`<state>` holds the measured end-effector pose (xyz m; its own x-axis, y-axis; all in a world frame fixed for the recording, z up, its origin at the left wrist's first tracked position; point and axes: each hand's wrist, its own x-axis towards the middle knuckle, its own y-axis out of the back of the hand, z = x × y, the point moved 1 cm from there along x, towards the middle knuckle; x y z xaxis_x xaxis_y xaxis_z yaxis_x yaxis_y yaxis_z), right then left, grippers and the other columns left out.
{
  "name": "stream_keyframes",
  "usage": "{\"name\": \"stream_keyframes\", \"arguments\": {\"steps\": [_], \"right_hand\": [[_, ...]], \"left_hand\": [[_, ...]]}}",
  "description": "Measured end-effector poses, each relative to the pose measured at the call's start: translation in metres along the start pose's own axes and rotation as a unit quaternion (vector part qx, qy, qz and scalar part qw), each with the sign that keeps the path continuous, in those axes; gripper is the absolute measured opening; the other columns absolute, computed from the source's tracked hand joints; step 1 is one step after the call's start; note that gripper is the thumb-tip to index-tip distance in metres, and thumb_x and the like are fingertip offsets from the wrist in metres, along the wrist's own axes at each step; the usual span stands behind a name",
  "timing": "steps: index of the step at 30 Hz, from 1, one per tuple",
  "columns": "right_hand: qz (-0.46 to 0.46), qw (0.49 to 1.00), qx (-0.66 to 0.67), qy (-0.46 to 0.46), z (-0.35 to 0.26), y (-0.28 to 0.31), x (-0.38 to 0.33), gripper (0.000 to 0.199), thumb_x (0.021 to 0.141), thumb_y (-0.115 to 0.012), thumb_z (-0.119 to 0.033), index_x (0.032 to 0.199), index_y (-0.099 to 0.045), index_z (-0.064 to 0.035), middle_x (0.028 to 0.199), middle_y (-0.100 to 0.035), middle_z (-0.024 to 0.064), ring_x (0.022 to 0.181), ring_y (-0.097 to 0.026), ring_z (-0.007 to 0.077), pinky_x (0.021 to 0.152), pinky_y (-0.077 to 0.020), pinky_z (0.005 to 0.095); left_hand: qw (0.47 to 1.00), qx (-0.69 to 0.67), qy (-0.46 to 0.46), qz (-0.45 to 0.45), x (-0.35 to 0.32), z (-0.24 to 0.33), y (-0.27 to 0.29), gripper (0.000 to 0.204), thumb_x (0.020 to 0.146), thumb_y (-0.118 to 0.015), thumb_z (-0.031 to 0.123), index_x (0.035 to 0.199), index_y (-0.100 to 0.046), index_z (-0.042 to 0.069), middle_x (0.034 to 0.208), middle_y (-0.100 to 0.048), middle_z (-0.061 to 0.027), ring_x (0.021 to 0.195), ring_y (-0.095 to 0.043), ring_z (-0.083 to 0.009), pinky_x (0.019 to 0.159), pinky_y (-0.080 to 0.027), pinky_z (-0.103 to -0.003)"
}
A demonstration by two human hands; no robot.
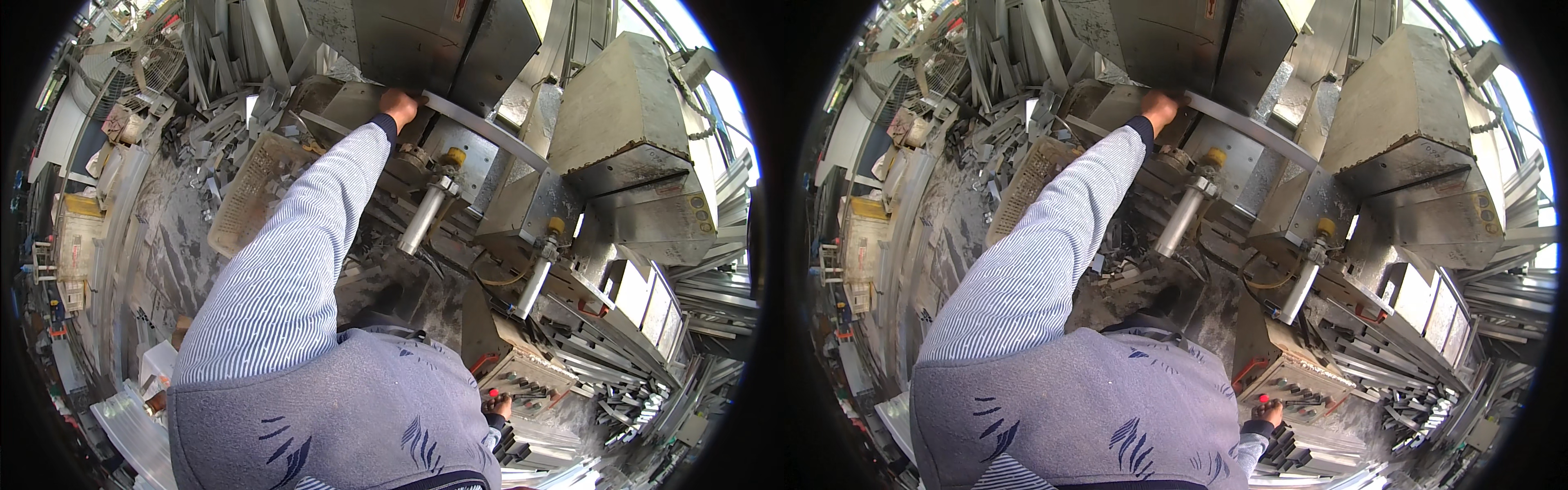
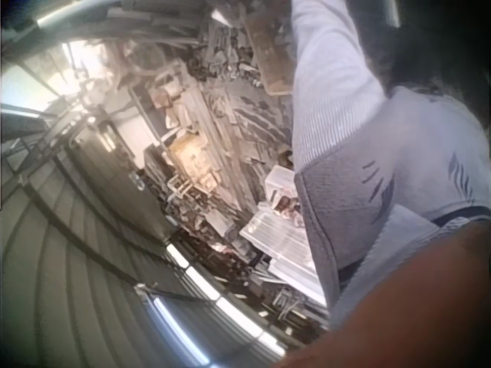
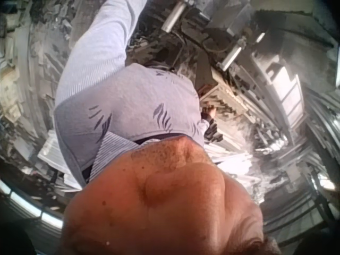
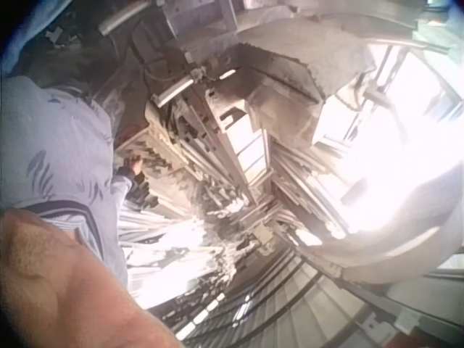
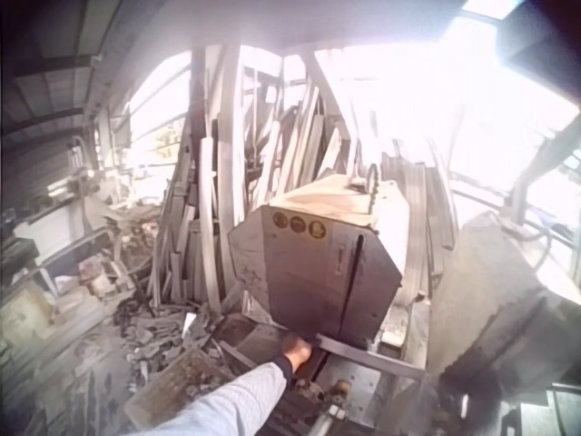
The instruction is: The person operates a metal cutting machine in a workshop. They repeatedly place metal pieces into the machine, press buttons on the control panel, and remove the cut pieces, placing them into a basket.
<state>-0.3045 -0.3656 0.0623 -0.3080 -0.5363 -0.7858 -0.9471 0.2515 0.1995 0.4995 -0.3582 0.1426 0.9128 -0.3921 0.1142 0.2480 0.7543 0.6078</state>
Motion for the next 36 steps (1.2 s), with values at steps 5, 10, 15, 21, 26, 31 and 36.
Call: {"name": "stream_keyframes", "arguments": {"steps": [5, 10, 15, 21, 26, 31, 36], "right_hand": [[-0.015, 1.0, -0.005, -0.003, 0.0, 0.004, 0.002, 0.013, 0.083, -0.052, -0.027, 0.072, -0.05, -0.0201, 0.054, -0.04, -0.0065, 0.04, -0.033, 0.0097, 0.037, -0.0264, 0.0246], [-0.014, 1.0, -0.012, 0.004, -0.001, 0.001, 0.001, 0.015, 0.084, -0.05, -0.027, 0.071, -0.05, -0.0207, 0.053, -0.039, -0.0069, 0.039, -0.032, 0.0095, 0.036, -0.0257, 0.0246], [-0.014, 1.0, -0.002, 0.027, -0.007, -0.008, -0.019, 0.013, 0.084, -0.051, -0.027, 0.072, -0.051, -0.0207, 0.053, -0.039, -0.0072, 0.038, -0.031, 0.009, 0.035, -0.0253, 0.0238], [0.031, 0.999, -0.013, 0.038, -0.014, -0.019, -0.042, 0.013, 0.081, -0.049, -0.027, 0.07, -0.052, -0.0205, 0.051, -0.038, -0.0083, 0.038, -0.028, 0.0075, 0.035, -0.0219, 0.0234], [0.012, 1.0, 0.001, -0.009, -0.016, -0.013, -0.035, 0.013, 0.082, -0.048, -0.028, 0.071, -0.051, -0.0215, 0.053, -0.037, -0.0092, 0.04, -0.029, 0.0067, 0.037, -0.0233, 0.0217], [-0.007, 0.999, 0.036, -0.031, -0.015, -0.005, -0.021, 0.013, 0.083, -0.046, -0.026, 0.073, -0.051, -0.0206, 0.056, -0.041, -0.0087, 0.042, -0.033, 0.0062, 0.037, -0.0275, 0.0211], [-0.008, 0.999, 0.033, -0.032, -0.016, -0.009, -0.027, 0.013, 0.084, -0.045, -0.025, 0.073, -0.051, -0.0204, 0.056, -0.041, -0.0086, 0.042, -0.034, 0.0068, 0.037, -0.0301, 0.0212]], "left_hand": [[0.999, 0.017, 0.031, -0.001, -0.006, 0.009, 0.005, 0.04, 0.073, -0.069, 0.042, 0.099, -0.069, 0.012, 0.104, -0.065, -0.0089, 0.099, -0.059, -0.028, 0.085, -0.046, -0.035], [0.999, 0.029, 0.031, -0.013, -0.004, 0.007, 0.004, 0.043, 0.074, -0.067, 0.045, 0.102, -0.067, 0.012, 0.107, -0.063, -0.0125, 0.102, -0.058, -0.0309, 0.086, -0.046, -0.036], [0.998, 0.051, 0.037, -0.005, 0.002, -0.002, -0.005, 0.045, 0.073, -0.067, 0.046, 0.103, -0.067, 0.012, 0.107, -0.062, -0.0149, 0.103, -0.057, -0.0319, 0.088, -0.045, -0.037], [0.997, 0.061, 0.057, -0.004, 0.009, -0.012, -0.012, 0.048, 0.072, -0.068, 0.047, 0.102, -0.067, 0.01, 0.107, -0.062, -0.016, 0.103, -0.057, -0.0327, 0.088, -0.046, -0.037], [0.999, 0.03, 0.041, 0.001, 0.008, -0.015, -0.013, 0.047, 0.071, -0.069, 0.047, 0.1, -0.068, 0.009, 0.106, -0.063, -0.0168, 0.103, -0.057, -0.0333, 0.088, -0.046, -0.038], [0.998, 0.03, 0.053, 0.003, 0.005, -0.01, -0.008, 0.045, 0.071, -0.069, 0.047, 0.099, -0.068, 0.011, 0.105, -0.063, -0.0153, 0.102, -0.058, -0.0336, 0.087, -0.046, -0.038], [0.998, 0.035, 0.053, -0.009, 0.004, -0.008, -0.005, 0.045, 0.071, -0.069, 0.047, 0.1, -0.068, 0.013, 0.105, -0.063, -0.0147, 0.101, -0.058, -0.0332, 0.086, -0.046, -0.039]]}}
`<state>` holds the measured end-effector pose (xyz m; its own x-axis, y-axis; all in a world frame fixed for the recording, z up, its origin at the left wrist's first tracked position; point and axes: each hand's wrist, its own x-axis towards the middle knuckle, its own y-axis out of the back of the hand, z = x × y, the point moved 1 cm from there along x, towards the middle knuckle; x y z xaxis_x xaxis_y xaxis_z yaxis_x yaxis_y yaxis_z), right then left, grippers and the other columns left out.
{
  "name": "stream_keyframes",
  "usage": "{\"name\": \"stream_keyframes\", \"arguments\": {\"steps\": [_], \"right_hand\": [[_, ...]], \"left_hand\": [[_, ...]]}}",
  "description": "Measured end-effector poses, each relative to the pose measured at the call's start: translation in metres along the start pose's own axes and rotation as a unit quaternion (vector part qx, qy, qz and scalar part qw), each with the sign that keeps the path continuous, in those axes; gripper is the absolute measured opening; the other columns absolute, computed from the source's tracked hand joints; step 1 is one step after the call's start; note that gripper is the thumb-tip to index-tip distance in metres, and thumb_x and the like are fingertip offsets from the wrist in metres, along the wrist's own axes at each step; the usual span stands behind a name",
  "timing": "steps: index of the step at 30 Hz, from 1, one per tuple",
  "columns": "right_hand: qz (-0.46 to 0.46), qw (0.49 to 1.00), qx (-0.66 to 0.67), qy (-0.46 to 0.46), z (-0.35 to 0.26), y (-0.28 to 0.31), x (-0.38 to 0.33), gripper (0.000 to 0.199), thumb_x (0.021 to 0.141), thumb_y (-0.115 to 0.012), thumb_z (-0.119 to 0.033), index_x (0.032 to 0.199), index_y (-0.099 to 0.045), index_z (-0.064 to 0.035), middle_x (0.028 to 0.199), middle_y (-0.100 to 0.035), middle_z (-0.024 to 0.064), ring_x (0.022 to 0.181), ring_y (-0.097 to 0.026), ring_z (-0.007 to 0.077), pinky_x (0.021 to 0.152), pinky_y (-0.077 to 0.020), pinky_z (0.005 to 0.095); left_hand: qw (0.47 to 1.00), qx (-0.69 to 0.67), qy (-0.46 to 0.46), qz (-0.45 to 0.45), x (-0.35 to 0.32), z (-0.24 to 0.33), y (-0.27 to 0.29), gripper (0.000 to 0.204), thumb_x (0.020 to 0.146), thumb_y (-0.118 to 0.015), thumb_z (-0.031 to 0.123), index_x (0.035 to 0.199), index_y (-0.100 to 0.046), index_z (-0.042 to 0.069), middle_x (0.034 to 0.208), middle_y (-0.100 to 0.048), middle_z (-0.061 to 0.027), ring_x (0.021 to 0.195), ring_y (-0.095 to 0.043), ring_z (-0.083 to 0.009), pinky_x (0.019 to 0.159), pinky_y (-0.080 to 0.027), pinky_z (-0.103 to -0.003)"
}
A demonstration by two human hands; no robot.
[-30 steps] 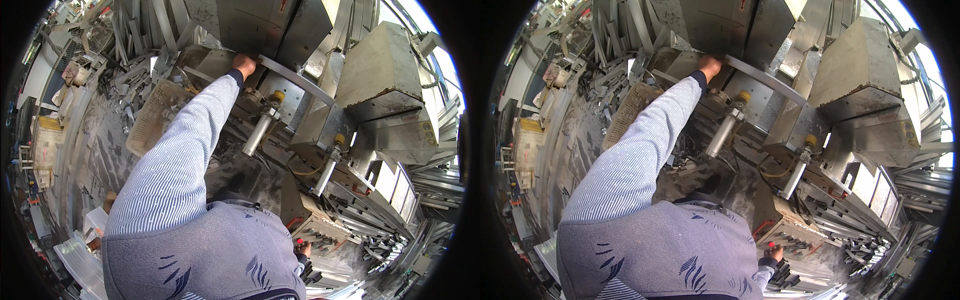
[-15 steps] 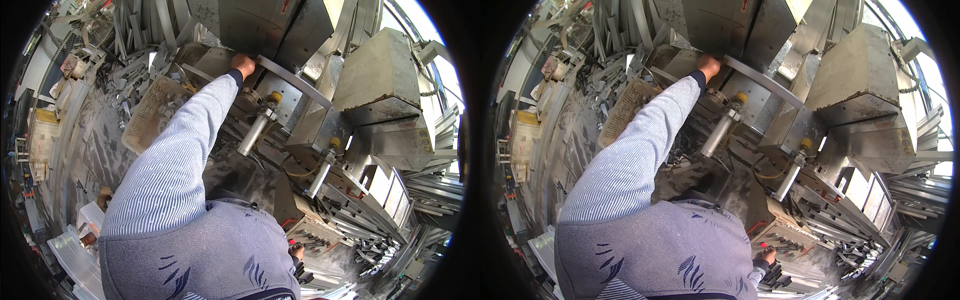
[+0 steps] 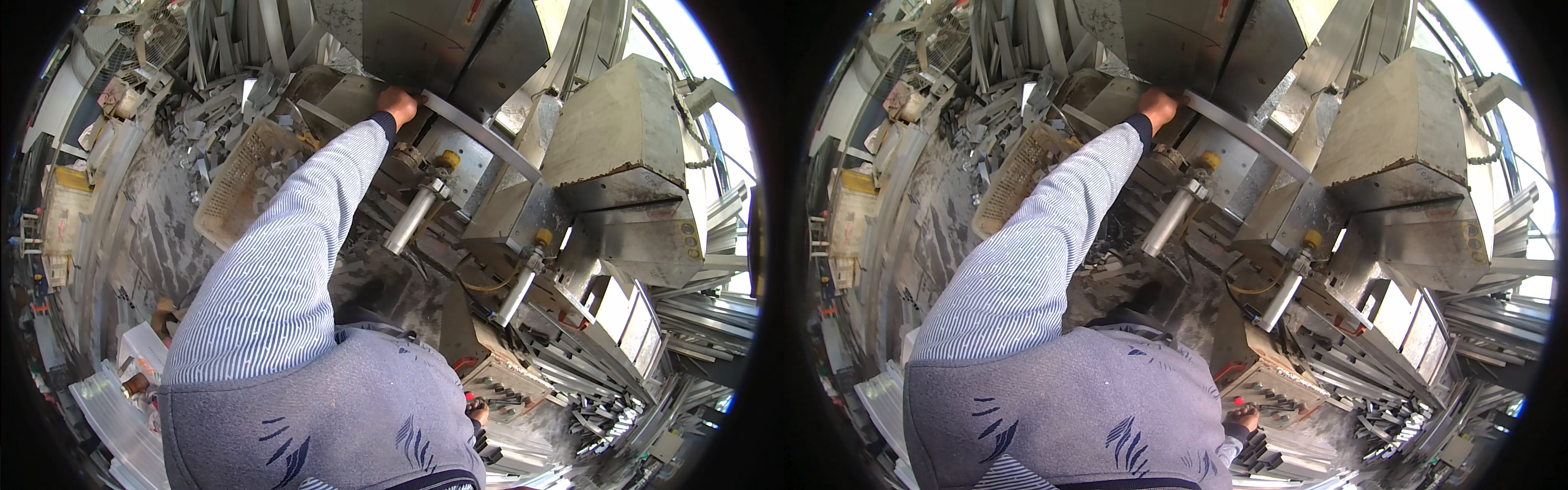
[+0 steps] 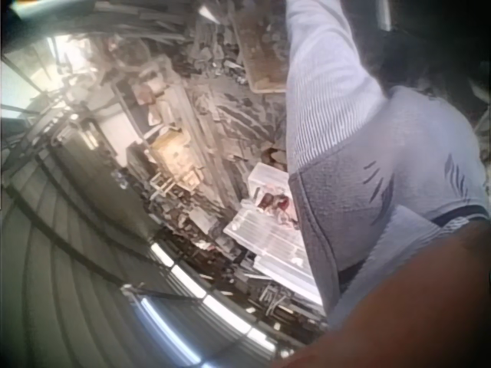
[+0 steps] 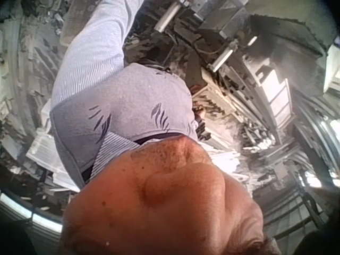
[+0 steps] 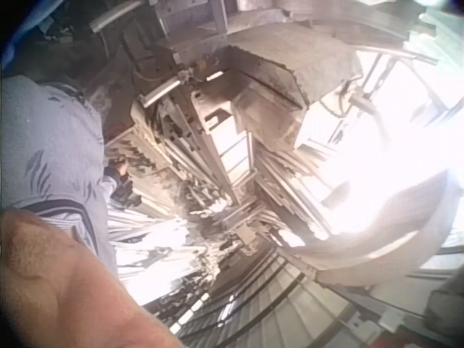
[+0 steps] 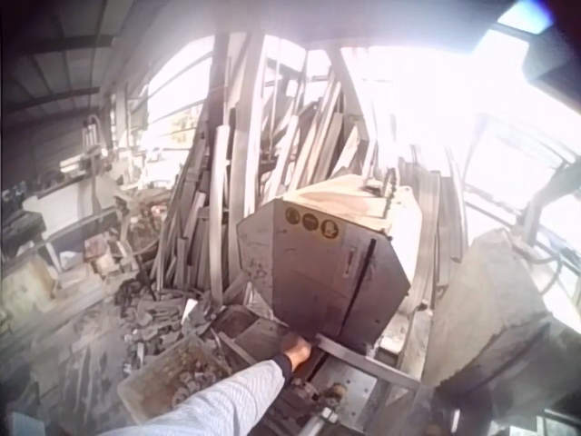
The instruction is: The person operates a metal cutting machine in a workshop. They repeatedly place metal pieces into the machine, press buttons on the control panel, and remove the cut pieces, placing them into a basket.
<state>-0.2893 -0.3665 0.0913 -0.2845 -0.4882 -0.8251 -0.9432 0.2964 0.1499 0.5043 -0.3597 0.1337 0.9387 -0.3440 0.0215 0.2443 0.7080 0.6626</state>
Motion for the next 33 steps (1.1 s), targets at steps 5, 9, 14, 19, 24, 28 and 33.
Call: {"name": "stream_keyframes", "arguments": {"steps": [5, 9, 14, 19, 24, 28, 33], "right_hand": [[-0.002, 1.0, -0.005, 0.009, -0.001, -0.005, -0.006, 0.012, 0.082, -0.045, -0.022, 0.072, -0.051, -0.02, 0.054, -0.039, -0.0082, 0.042, -0.033, 0.0073, 0.036, -0.0276, 0.0219], [-0.006, 1.0, 0.005, 0.016, 0.001, -0.002, 0.004, 0.011, 0.08, -0.045, -0.021, 0.072, -0.051, -0.0198, 0.054, -0.038, -0.0085, 0.042, -0.032, 0.0073, 0.036, -0.025, 0.0221], [-0.006, 1.0, 0.014, 0.009, -0.003, 0.002, 0.011, 0.018, 0.081, -0.041, -0.02, 0.066, -0.047, -0.0102, 0.055, -0.041, 0.0011, 0.046, -0.037, 0.0155, 0.04, -0.0289, 0.027], [0.027, 0.994, 0.063, -0.081, -0.01, -0.001, 0.005, 0.015, 0.08, -0.038, -0.017, 0.07, -0.046, -0.0091, 0.054, -0.038, 0.0006, 0.043, -0.032, 0.0149, 0.04, -0.0288, 0.0263], [-0.012, 0.996, 0.071, -0.051, -0.004, 0.006, 0.02, 0.013, 0.081, -0.04, -0.019, 0.072, -0.046, -0.0112, 0.054, -0.037, -0.0038, 0.044, -0.032, 0.0121, 0.044, -0.0311, 0.0288], [-0.019, 0.995, 0.088, -0.033, 0.006, 0.019, 0.036, 0.016, 0.082, -0.045, -0.022, 0.069, -0.05, -0.015, 0.052, -0.039, -0.0095, 0.04, -0.034, 0.0069, 0.044, -0.0319, 0.0256], [-0.041, 0.991, 0.127, -0.029, 0.012, 0.022, 0.04, 0.022, 0.088, -0.042, -0.027, 0.073, -0.052, -0.0151, 0.054, -0.04, -0.009, 0.044, -0.035, 0.0071, 0.048, -0.0336, 0.027]], "left_hand": [[1.0, 0.009, 0.004, 0.008, 0.0, -0.001, -0.001, 0.044, 0.072, -0.068, 0.048, 0.1, -0.068, 0.014, 0.105, -0.063, -0.0141, 0.101, -0.058, -0.0329, 0.086, -0.046, -0.038], [1.0, 0.007, 0.003, -0.016, -0.002, 0.002, 0.001, 0.042, 0.074, -0.066, 0.047, 0.101, -0.068, 0.015, 0.106, -0.063, -0.0122, 0.102, -0.058, -0.0319, 0.087, -0.046, -0.038], [1.0, -0.003, -0.008, -0.004, -0.005, 0.004, 0.002, 0.04, 0.075, -0.065, 0.046, 0.102, -0.068, 0.016, 0.107, -0.063, -0.0117, 0.103, -0.057, -0.0313, 0.087, -0.046, -0.038], [1.0, 0.014, -0.001, -0.01, -0.001, 0.002, -0.001, 0.042, 0.076, -0.063, 0.049, 0.102, -0.068, 0.016, 0.107, -0.063, -0.0121, 0.103, -0.057, -0.0316, 0.087, -0.046, -0.038], [0.999, 0.029, 0.007, -0.016, 0.002, -0.001, -0.004, 0.044, 0.076, -0.062, 0.05, 0.101, -0.068, 0.015, 0.107, -0.063, -0.0125, 0.103, -0.057, -0.0321, 0.087, -0.046, -0.038], [1.0, 0.017, -0.007, -0.019, 0.006, -0.003, -0.005, 0.044, 0.076, -0.063, 0.049, 0.101, -0.068, 0.014, 0.107, -0.063, -0.0126, 0.103, -0.057, -0.0321, 0.087, -0.045, -0.038], [0.998, -0.036, -0.055, -0.007, 0.005, -0.005, -0.004, 0.042, 0.077, -0.063, 0.047, 0.101, -0.067, 0.013, 0.107, -0.063, -0.0126, 0.102, -0.057, -0.032, 0.086, -0.046, -0.038]]}}
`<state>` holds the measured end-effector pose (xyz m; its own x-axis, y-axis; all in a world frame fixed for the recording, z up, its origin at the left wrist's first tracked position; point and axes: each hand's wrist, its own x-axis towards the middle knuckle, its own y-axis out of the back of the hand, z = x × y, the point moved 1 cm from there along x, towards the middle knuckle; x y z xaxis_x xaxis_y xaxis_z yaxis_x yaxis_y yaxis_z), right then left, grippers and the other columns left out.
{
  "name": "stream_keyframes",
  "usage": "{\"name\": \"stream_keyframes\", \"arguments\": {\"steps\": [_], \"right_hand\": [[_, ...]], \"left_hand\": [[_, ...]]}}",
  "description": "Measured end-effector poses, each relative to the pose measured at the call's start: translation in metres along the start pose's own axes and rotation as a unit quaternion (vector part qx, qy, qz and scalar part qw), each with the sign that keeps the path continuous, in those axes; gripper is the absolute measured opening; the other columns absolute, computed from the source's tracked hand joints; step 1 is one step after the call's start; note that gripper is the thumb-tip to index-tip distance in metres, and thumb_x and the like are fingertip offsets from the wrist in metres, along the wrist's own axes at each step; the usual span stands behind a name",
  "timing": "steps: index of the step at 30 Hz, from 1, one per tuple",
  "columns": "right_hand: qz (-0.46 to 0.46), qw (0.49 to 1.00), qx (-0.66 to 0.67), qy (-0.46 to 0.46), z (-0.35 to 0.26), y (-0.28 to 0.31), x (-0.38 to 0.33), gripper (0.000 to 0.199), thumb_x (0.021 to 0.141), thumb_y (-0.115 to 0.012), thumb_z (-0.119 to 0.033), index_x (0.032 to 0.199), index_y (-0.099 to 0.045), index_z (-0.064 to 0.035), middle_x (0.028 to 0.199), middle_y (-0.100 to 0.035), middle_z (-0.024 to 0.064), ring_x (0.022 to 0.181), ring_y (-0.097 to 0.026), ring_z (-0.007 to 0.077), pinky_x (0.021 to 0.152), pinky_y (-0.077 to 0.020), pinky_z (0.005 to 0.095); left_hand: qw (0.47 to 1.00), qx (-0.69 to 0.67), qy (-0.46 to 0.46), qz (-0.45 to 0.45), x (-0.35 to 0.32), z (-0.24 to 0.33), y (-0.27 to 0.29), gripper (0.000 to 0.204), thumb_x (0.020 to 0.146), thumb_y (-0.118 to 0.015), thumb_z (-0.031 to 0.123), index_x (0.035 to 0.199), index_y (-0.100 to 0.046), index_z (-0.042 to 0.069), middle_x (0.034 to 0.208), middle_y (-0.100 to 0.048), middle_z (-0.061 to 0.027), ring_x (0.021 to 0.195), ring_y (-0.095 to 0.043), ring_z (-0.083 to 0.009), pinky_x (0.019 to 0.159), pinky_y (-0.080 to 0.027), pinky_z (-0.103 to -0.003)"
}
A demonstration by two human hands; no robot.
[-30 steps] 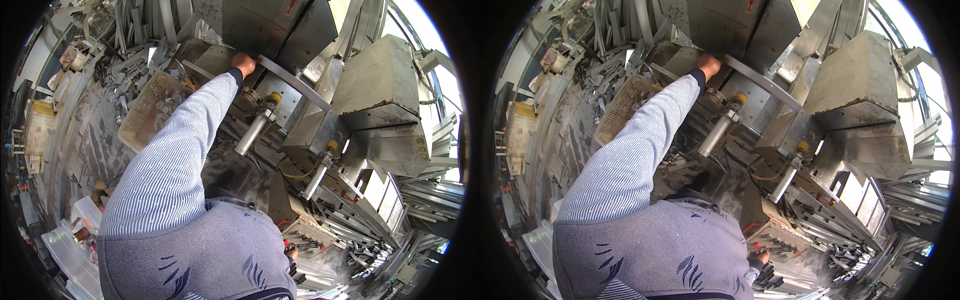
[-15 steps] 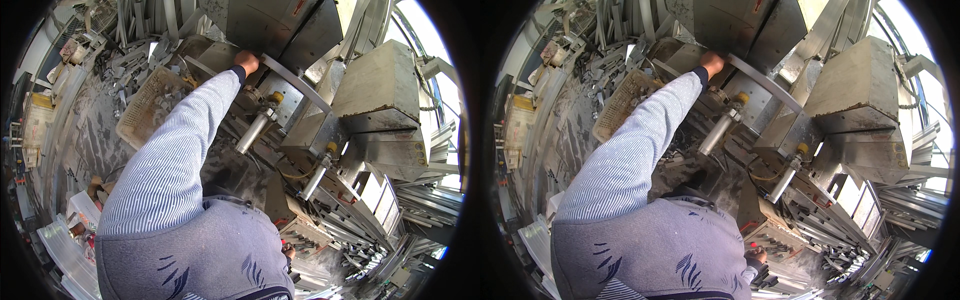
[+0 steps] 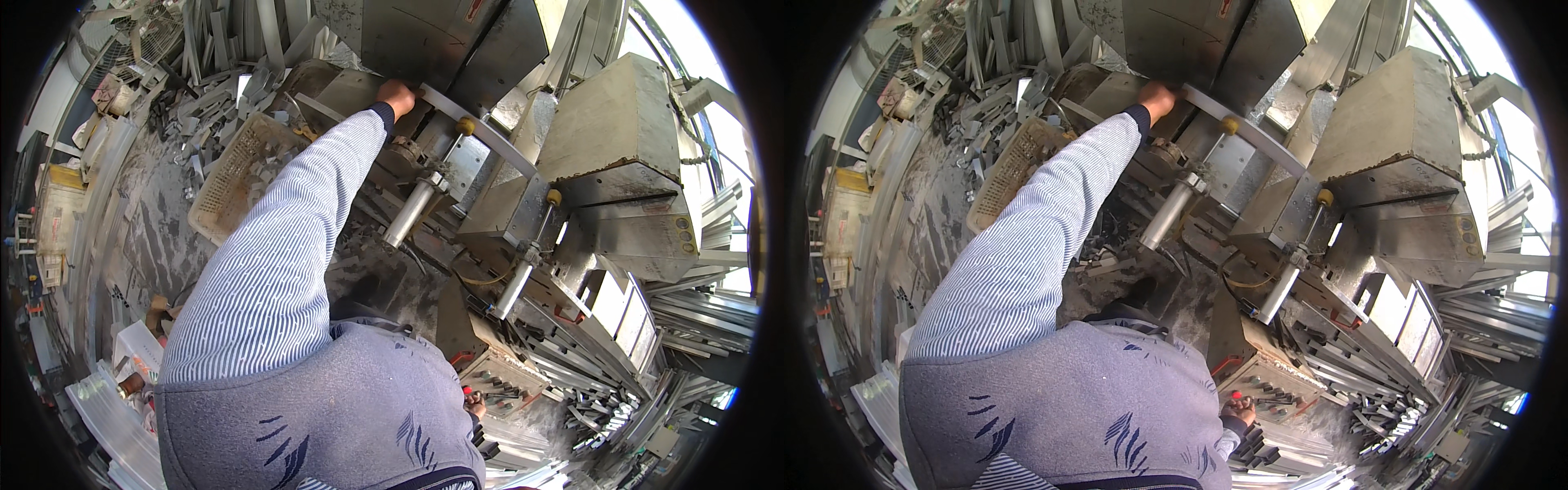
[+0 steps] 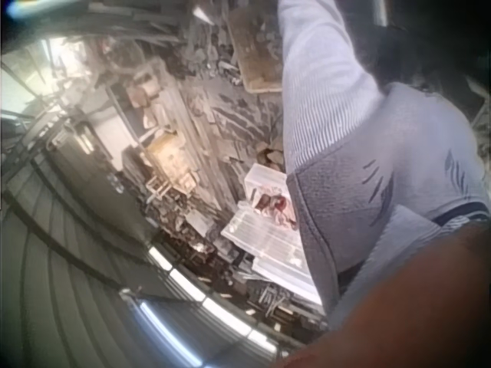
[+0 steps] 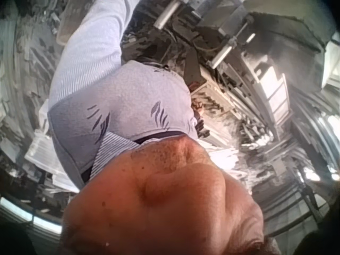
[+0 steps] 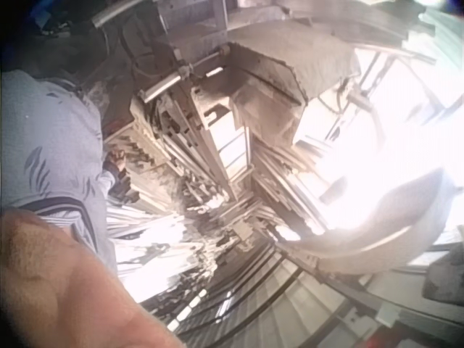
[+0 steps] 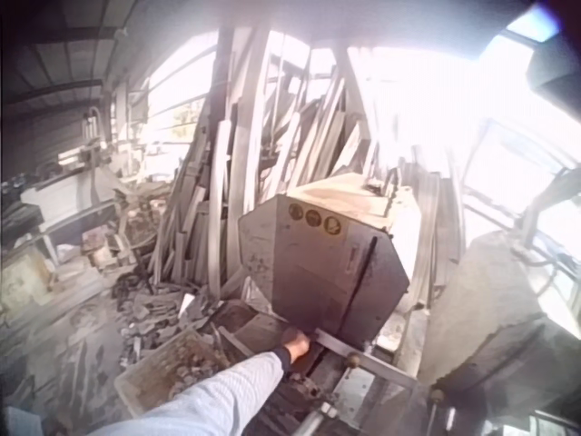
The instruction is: The person operates a metal cutting machine in a workshop. They repeatedly place metal pieces into the machine, press buttons on the control panel, and remove the cut pieces, placing them into a basket.
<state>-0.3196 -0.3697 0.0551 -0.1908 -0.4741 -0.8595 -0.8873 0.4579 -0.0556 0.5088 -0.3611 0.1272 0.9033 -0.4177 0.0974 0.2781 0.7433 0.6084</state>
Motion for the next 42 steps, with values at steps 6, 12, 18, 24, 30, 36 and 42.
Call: {"name": "stream_keyframes", "arguments": {"steps": [6, 12, 18, 24, 30, 36, 42], "right_hand": [[0.022, 0.999, -0.006, 0.03, 0.006, -0.011, -0.013, 0.036, 0.095, -0.033, -0.037, 0.075, -0.052, -0.0143, 0.054, -0.041, -0.0071, 0.047, -0.038, 0.0099, 0.049, -0.0343, 0.0275], [0.003, 1.0, -0.017, -0.003, 0.002, 0.001, -0.02, 0.031, 0.091, -0.035, -0.037, 0.074, -0.049, -0.0152, 0.052, -0.04, -0.0052, 0.045, -0.036, 0.0125, 0.045, -0.0318, 0.0276], [0.058, 0.998, 0.002, 0.001, -0.009, 0.035, -0.003, 0.028, 0.09, -0.037, -0.034, 0.07, -0.045, -0.016, 0.051, -0.038, -0.0051, 0.042, -0.035, 0.0121, 0.041, -0.0303, 0.0273], [0.045, 0.998, 0.029, 0.045, -0.032, 0.059, 0.027, 0.03, 0.091, -0.037, -0.034, 0.068, -0.044, -0.0162, 0.05, -0.04, -0.0058, 0.04, -0.035, 0.0113, 0.04, -0.0301, 0.0253], [0.079, 0.976, -0.046, 0.197, -0.049, 0.063, 0.047, 0.01, 0.08, -0.047, -0.008, 0.088, -0.053, -0.0116, 0.062, -0.048, 0.0007, 0.041, -0.039, 0.0129, 0.037, -0.0335, 0.0272], [0.061, 0.892, -0.271, 0.356, -0.052, 0.068, 0.057, 0.041, 0.073, -0.056, -0.012, 0.114, -0.055, -0.0064, 0.083, -0.061, 0.0115, 0.063, -0.056, 0.0183, 0.059, -0.0469, 0.0294], [0.1, 0.781, -0.351, 0.507, -0.05, 0.073, 0.047, 0.036, 0.073, -0.059, -0.016, 0.107, -0.06, -0.0053, 0.092, -0.064, 0.0152, 0.085, -0.062, 0.0257, 0.08, -0.0478, 0.034]], "left_hand": [[1.0, -0.012, 0.005, -0.019, 0.0, 0.002, 0.007, 0.038, 0.076, -0.067, 0.034, 0.104, -0.066, 0.009, 0.107, -0.064, -0.0127, 0.102, -0.059, -0.0282, 0.086, -0.046, -0.034], [0.988, -0.134, -0.002, 0.079, -0.047, 0.025, 0.051, 0.031, 0.076, -0.068, 0.026, 0.101, -0.067, 0.007, 0.097, -0.067, -0.0132, 0.093, -0.062, -0.0261, 0.081, -0.047, -0.034], [0.971, -0.181, -0.067, 0.143, -0.164, 0.05, 0.106, 0.018, 0.08, -0.066, 0.011, 0.095, -0.066, 0.003, 0.084, -0.067, -0.0072, 0.074, -0.062, -0.0136, 0.068, -0.049, -0.027], [0.985, -0.083, -0.075, 0.13, -0.349, 0.025, 0.116, 0.01, 0.081, -0.064, 0.008, 0.09, -0.064, 0.003, 0.082, -0.065, -0.0093, 0.076, -0.062, -0.0213, 0.07, -0.048, -0.03], [0.972, -0.011, 0.214, -0.095, -0.512, -0.073, 0.075, 0.016, 0.079, -0.066, 0.018, 0.09, -0.068, 0.006, 0.082, -0.068, -0.0094, 0.076, -0.065, -0.0215, 0.07, -0.049, -0.032], [0.941, 0.084, 0.26, -0.198, -0.614, -0.176, 0.079, 0.02, 0.076, -0.069, 0.019, 0.091, -0.068, 0.005, 0.087, -0.069, -0.008, 0.078, -0.066, -0.0171, 0.071, -0.052, -0.03], [0.941, 0.003, 0.198, -0.275, -0.644, -0.271, 0.104, 0.029, 0.083, -0.067, 0.023, 0.102, -0.065, 0.002, 0.093, -0.067, -0.0082, 0.079, -0.063, -0.0126, 0.07, -0.05, -0.027]]}}
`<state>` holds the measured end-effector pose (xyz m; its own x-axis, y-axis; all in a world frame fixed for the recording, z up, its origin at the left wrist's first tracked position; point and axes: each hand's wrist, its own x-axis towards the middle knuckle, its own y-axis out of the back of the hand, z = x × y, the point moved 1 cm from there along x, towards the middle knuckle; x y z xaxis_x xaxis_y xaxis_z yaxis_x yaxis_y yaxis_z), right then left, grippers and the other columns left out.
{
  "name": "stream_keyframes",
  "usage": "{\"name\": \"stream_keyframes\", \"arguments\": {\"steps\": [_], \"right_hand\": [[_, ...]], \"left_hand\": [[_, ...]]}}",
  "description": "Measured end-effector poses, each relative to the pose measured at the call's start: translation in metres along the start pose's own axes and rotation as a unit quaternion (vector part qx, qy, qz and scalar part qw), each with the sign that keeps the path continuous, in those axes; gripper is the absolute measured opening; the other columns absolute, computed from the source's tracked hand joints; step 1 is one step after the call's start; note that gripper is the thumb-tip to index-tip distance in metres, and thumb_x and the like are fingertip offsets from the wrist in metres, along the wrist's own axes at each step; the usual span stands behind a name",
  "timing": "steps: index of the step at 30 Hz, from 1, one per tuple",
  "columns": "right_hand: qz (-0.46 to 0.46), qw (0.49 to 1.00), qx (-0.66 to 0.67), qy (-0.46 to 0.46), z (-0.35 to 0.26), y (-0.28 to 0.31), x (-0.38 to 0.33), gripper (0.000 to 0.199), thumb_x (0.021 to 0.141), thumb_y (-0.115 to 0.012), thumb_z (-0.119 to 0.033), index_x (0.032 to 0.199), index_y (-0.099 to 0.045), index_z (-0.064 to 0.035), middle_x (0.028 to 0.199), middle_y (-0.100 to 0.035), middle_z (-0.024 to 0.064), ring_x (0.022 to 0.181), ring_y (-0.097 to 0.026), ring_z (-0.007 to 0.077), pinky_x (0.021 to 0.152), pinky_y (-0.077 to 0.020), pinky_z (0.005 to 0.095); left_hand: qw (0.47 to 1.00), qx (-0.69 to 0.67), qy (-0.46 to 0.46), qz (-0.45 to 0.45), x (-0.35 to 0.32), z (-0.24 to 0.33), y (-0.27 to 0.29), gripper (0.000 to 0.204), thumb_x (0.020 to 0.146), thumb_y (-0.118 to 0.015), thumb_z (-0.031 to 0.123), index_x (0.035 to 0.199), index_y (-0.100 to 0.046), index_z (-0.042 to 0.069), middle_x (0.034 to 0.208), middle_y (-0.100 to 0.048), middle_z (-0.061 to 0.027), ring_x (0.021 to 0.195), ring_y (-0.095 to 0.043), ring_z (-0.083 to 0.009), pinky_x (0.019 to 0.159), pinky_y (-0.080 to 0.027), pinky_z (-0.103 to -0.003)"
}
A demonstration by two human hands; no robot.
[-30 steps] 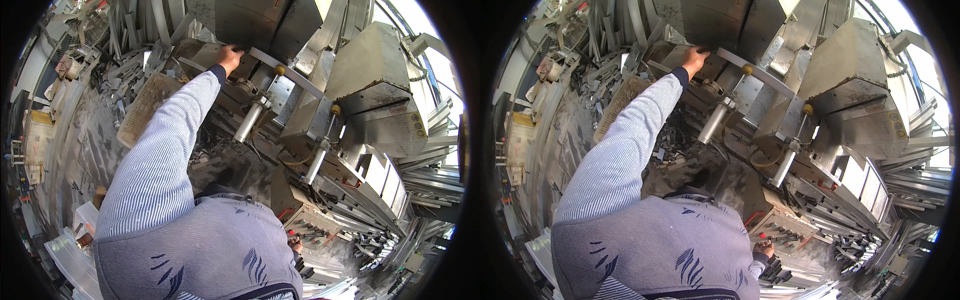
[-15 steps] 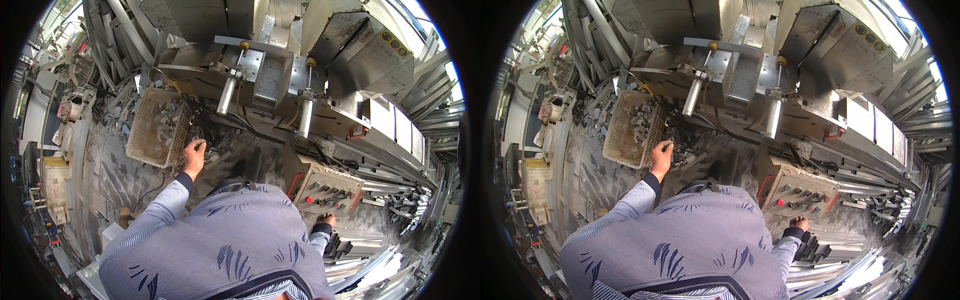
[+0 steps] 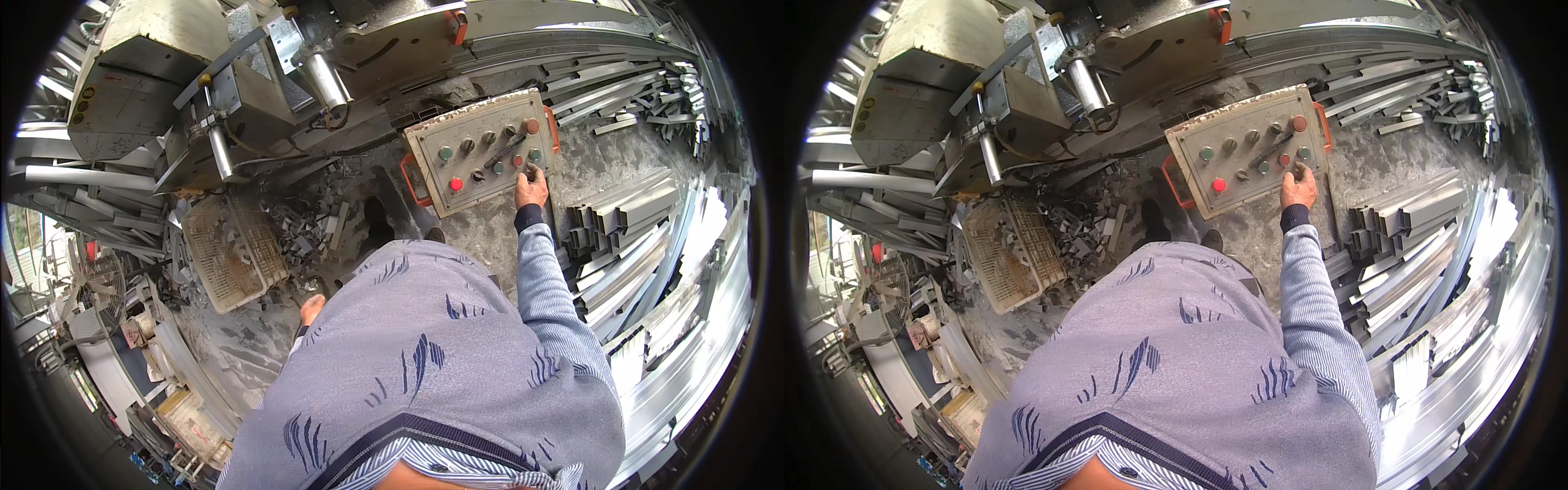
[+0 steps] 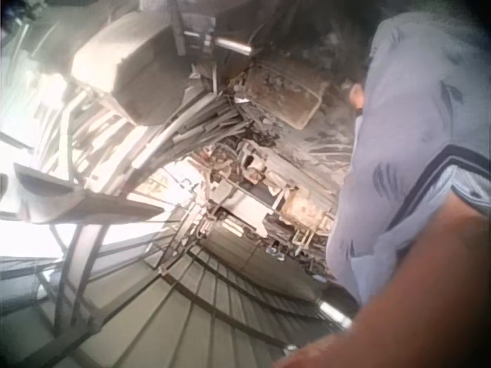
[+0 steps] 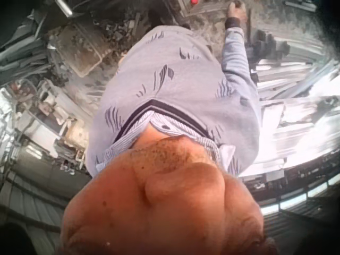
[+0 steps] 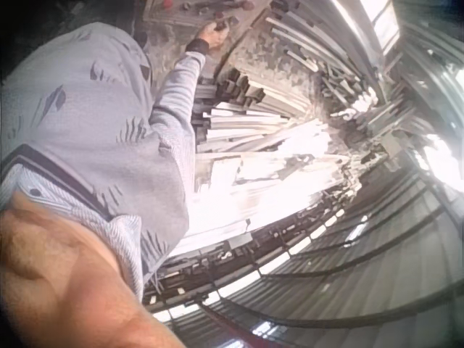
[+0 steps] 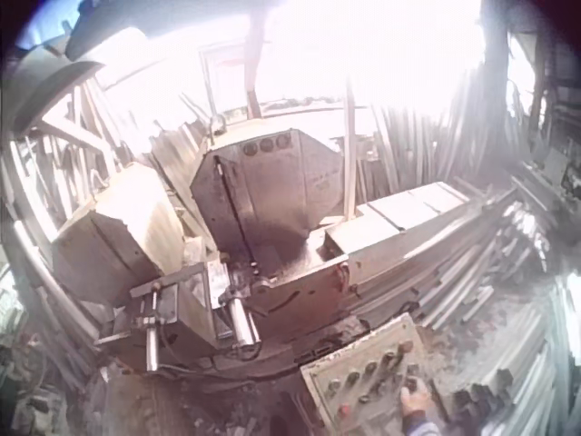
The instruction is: The person operates a metal cutting machine in a workshop. They repeatedly place metal pieces into the machine, press buttons on the control panel, and remove the cut pieces, placing them into a basket.
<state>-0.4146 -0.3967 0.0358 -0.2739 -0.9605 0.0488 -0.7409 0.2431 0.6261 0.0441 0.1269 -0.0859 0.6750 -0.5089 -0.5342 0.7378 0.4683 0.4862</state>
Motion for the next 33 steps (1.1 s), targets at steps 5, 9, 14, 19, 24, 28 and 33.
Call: {"name": "stream_keyframes", "arguments": {"steps": [5, 9, 14, 19, 24, 28, 33], "right_hand": [[0.048, 0.997, -0.038, 0.046, -0.02, 0.006, -0.002, 0.044, 0.071, -0.06, -0.013, 0.114, -0.054, -0.0054, 0.102, -0.058, 0.0139, 0.09, -0.059, 0.0276, 0.081, -0.047, 0.0371], [0.004, 0.994, -0.099, 0.04, -0.03, 0.014, 0.003, 0.056, 0.073, -0.06, -0.019, 0.126, -0.047, -0.0114, 0.105, -0.057, 0.0144, 0.096, -0.057, 0.0306, 0.083, -0.0459, 0.0397], [-0.098, 0.947, -0.303, 0.035, -0.047, 0.022, 0.005, 0.064, 0.075, -0.06, -0.029, 0.134, -0.041, -0.019, 0.101, -0.062, 0.0183, 0.089, -0.061, 0.0353, 0.077, -0.0488, 0.0431], [-0.125, 0.925, -0.358, 0.012, -0.058, 0.022, 0.01, 0.067, 0.075, -0.061, -0.031, 0.136, -0.038, -0.0201, 0.097, -0.063, 0.0216, 0.087, -0.062, 0.0357, 0.077, -0.0489, 0.0439], [-0.123, 0.928, -0.351, 0.01, -0.056, 0.019, 0.01, 0.067, 0.075, -0.061, -0.032, 0.137, -0.037, -0.0183, 0.095, -0.063, 0.0232, 0.087, -0.061, 0.0379, 0.078, -0.0478, 0.045], [-0.125, 0.931, -0.343, 0.009, -0.056, 0.019, 0.011, 0.067, 0.074, -0.061, -0.03, 0.136, -0.038, -0.0172, 0.093, -0.063, 0.0245, 0.086, -0.061, 0.0398, 0.078, -0.0477, 0.0462], [-0.123, 0.931, -0.344, 0.02, -0.055, 0.019, 0.013, 0.067, 0.073, -0.061, -0.03, 0.135, -0.039, -0.0157, 0.092, -0.062, 0.0256, 0.085, -0.061, 0.0404, 0.077, -0.0478, 0.0468]], "left_hand": [[0.992, -0.07, 0.091, -0.054, -0.008, 0.006, 0.003, 0.03, 0.082, -0.067, 0.024, 0.101, -0.065, 0.001, 0.093, -0.066, -0.0069, 0.085, -0.06, -0.0119, 0.075, -0.048, -0.026], [0.997, 0.005, 0.037, -0.063, -0.004, 0.044, -0.01, 0.031, 0.083, -0.066, 0.025, 0.102, -0.065, 0.001, 0.094, -0.067, -0.0061, 0.086, -0.061, -0.0133, 0.077, -0.048, -0.027], [0.996, 0.02, 0.068, -0.045, -0.003, 0.105, -0.027, 0.029, 0.083, -0.064, 0.023, 0.103, -0.065, 0.002, 0.095, -0.067, -0.006, 0.086, -0.063, -0.0164, 0.074, -0.05, -0.028], [0.994, -0.008, 0.096, -0.055, -0.009, 0.162, -0.033, 0.028, 0.083, -0.063, 0.021, 0.105, -0.063, 0.004, 0.093, -0.066, -0.0052, 0.07, -0.063, -0.015, 0.06, -0.051, -0.028], [0.995, -0.009, 0.085, -0.056, -0.007, 0.169, -0.027, 0.028, 0.083, -0.062, 0.02, 0.106, -0.063, 0.004, 0.092, -0.066, -0.0049, 0.069, -0.062, -0.0142, 0.06, -0.05, -0.028], [0.995, 0.01, 0.081, -0.057, -0.006, 0.165, -0.02, 0.029, 0.083, -0.062, 0.021, 0.106, -0.063, 0.003, 0.095, -0.066, -0.0063, 0.071, -0.063, -0.0157, 0.061, -0.05, -0.029], [0.994, 0.005, 0.094, -0.056, -0.013, 0.159, -0.014, 0.029, 0.083, -0.062, 0.019, 0.106, -0.063, 0.001, 0.096, -0.066, -0.0081, 0.08, -0.064, -0.0185, 0.065, -0.052, -0.03]]}}
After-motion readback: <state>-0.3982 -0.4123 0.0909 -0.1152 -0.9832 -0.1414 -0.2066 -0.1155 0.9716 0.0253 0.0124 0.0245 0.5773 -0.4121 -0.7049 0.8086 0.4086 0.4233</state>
